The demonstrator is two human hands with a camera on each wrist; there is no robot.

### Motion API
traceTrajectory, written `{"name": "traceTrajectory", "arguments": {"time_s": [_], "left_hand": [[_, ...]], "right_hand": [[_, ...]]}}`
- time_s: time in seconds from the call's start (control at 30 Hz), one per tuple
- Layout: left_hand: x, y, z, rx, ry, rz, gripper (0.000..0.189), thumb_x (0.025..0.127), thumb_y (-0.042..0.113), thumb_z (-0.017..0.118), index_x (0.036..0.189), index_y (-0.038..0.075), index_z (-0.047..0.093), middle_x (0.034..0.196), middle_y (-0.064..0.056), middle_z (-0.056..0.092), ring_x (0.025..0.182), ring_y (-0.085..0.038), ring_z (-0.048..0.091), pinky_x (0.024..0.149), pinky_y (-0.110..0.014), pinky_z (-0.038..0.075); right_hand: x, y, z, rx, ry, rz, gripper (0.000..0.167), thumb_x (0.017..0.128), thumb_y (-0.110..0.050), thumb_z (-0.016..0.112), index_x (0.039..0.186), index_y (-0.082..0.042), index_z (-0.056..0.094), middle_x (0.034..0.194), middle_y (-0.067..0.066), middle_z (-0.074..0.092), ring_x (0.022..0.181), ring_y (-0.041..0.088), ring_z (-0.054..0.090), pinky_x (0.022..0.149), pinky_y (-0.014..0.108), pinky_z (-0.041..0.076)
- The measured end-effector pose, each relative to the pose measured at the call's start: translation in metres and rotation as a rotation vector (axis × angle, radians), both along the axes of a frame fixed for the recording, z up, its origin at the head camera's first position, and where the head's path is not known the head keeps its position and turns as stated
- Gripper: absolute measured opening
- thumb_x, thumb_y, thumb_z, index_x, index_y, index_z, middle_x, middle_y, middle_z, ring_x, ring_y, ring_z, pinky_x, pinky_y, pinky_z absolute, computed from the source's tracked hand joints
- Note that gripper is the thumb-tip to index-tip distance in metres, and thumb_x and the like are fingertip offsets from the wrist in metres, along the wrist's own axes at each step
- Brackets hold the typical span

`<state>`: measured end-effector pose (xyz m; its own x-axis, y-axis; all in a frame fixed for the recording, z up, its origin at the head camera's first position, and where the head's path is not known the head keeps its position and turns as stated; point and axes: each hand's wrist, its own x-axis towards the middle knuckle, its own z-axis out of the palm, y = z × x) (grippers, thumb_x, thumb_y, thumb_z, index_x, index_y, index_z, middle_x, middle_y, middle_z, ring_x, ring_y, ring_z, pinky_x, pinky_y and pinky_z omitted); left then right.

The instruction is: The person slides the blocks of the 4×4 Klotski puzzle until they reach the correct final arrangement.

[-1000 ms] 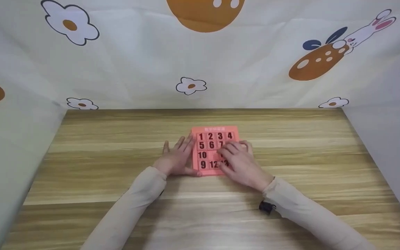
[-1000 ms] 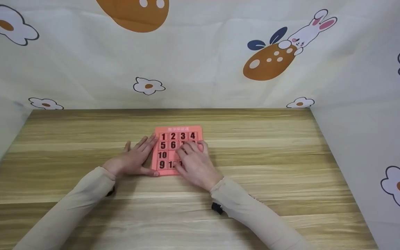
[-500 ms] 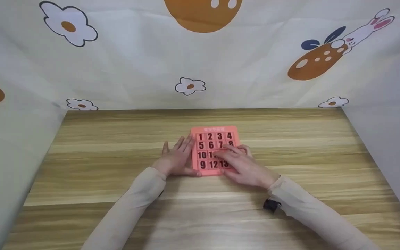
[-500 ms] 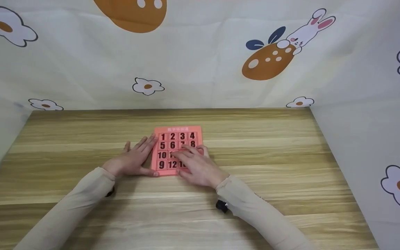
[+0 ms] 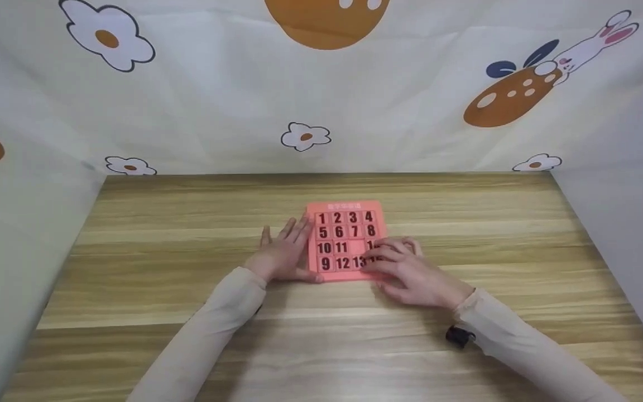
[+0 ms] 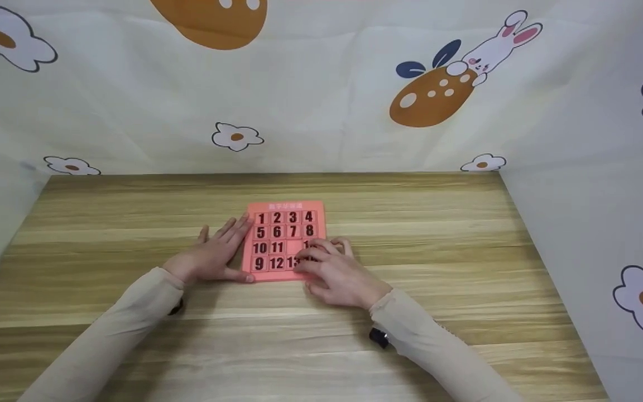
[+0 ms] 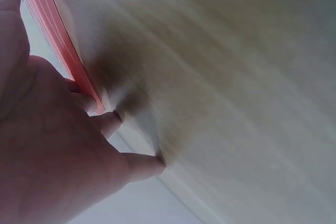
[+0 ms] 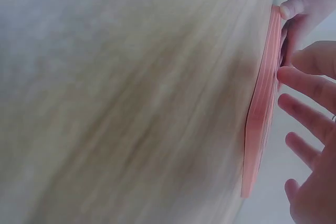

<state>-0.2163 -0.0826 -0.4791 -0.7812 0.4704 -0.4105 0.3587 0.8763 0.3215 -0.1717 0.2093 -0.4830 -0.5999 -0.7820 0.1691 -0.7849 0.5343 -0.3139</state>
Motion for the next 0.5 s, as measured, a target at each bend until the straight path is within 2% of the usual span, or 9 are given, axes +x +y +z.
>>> {"name": "traceTrajectory", "arguments": {"time_s": [0.27,0.5], "left_hand": [[-0.0003,0.0001,0.0008,0.002,-0.003,-0.007,0.121,0.076,0.070,0.064,0.155,0.011,-0.006,0.160,-0.005,-0.014,0.145,-0.028,-0.009,0.109,-0.064,-0.007],[-0.0002,-0.0007,-0.0005,0.015,0.008,-0.009,0.121,0.076,0.067,0.066,0.155,0.009,-0.005,0.161,-0.007,-0.011,0.145,-0.029,-0.007,0.108,-0.066,-0.007]], "right_hand": [[-0.0010,-0.0010,-0.0024,0.002,0.034,0.022,0.037,0.086,-0.022,0.068,0.122,-0.015,0.065,0.135,0.007,0.055,0.130,0.035,0.039,0.103,0.062,0.024],[-0.0011,-0.0015,-0.0025,0.007,0.022,0.016,0.037,0.086,-0.023,0.067,0.123,-0.016,0.064,0.135,0.007,0.054,0.129,0.034,0.040,0.102,0.061,0.025]]}}
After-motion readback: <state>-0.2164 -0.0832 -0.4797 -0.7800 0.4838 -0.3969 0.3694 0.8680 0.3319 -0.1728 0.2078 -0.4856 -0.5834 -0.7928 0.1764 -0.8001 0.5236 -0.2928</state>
